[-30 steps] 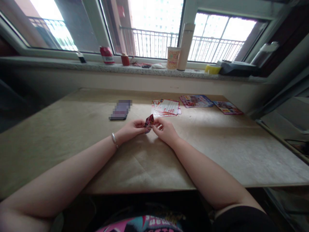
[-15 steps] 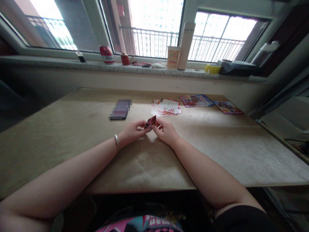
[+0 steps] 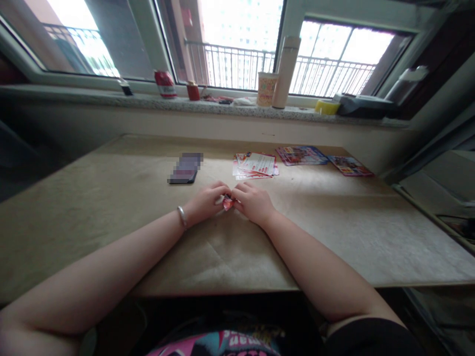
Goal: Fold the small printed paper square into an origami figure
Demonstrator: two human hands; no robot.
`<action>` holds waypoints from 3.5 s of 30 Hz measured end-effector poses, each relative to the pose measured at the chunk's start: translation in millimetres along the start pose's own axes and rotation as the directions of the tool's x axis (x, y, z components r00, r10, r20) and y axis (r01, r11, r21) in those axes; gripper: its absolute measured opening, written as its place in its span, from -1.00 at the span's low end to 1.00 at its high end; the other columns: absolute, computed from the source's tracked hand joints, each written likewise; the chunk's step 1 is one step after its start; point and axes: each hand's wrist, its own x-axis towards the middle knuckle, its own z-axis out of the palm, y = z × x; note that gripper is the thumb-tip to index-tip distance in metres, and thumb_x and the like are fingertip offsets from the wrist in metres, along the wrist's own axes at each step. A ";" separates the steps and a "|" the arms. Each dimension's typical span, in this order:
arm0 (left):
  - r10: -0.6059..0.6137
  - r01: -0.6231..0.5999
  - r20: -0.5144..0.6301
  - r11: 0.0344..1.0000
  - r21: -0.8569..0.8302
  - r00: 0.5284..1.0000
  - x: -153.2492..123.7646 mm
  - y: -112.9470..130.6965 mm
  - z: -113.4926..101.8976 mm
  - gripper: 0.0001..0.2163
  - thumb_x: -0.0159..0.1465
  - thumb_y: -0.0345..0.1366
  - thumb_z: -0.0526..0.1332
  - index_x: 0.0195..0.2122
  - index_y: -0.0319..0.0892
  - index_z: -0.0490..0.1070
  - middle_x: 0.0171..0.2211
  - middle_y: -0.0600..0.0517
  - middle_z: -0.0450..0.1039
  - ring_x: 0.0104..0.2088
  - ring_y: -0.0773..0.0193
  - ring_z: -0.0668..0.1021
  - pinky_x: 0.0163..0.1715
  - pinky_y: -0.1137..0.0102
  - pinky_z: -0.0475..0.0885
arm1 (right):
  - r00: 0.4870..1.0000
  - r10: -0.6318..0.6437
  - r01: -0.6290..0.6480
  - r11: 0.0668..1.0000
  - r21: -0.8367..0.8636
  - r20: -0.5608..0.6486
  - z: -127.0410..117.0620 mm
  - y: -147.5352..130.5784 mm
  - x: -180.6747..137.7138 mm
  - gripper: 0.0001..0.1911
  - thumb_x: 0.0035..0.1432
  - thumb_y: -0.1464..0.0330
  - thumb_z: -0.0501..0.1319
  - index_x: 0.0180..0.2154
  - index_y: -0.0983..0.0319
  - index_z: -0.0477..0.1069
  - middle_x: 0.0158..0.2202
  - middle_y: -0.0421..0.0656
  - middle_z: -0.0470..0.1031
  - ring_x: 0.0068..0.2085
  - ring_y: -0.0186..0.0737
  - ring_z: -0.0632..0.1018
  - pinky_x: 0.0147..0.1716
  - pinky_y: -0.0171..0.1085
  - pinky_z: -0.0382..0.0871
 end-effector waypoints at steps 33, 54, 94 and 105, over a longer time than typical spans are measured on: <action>0.112 -0.220 0.271 0.884 0.413 0.956 -3.3 15.5 -16.5 -0.88 0.22 -0.35 0.13 -0.36 -0.20 0.46 -0.40 -0.05 0.53 -0.40 0.24 0.53 -0.29 0.36 0.36 | 0.972 -0.030 0.051 0.995 -0.084 0.235 -4.3 -1.6 0.5 -0.85 0.17 0.30 0.15 -0.26 0.19 0.45 -0.26 -0.09 0.49 -0.18 -0.15 0.43 -0.32 -0.27 0.21; -0.041 -0.034 0.190 0.928 0.371 0.981 -1.8 10.4 -10.1 -0.83 0.26 -0.25 0.13 -0.35 -0.20 0.45 -0.32 -0.05 0.48 -0.25 0.20 0.50 -0.24 0.37 0.37 | 0.985 0.030 -0.042 0.997 0.064 0.169 8.9 7.4 4.3 -0.81 0.22 0.31 0.13 -0.31 0.26 0.46 -0.24 -0.06 0.50 -0.16 -0.17 0.44 -0.15 -0.25 0.28; -0.065 0.001 0.214 0.958 0.287 0.975 -2.2 9.1 -8.4 -0.80 0.32 -0.22 0.05 -0.29 -0.14 0.43 -0.26 -0.01 0.48 -0.22 0.24 0.50 -0.21 0.39 0.37 | 0.971 0.129 -0.144 0.987 0.064 0.200 7.2 3.7 3.7 -0.80 0.18 0.30 0.14 -0.32 0.26 0.47 -0.27 -0.06 0.52 -0.20 -0.17 0.47 -0.16 -0.25 0.25; -0.303 0.298 0.161 0.953 0.057 0.939 3.2 8.1 -5.4 -0.80 0.26 -0.21 0.09 -0.33 -0.16 0.46 -0.29 0.00 0.51 -0.24 0.22 0.50 -0.22 0.37 0.37 | 0.930 0.341 -0.361 0.919 0.158 0.139 16.9 7.0 9.4 -0.83 0.15 0.31 0.16 -0.45 0.23 0.38 -0.45 -0.17 0.46 -0.37 -0.27 0.42 -0.37 -0.34 0.17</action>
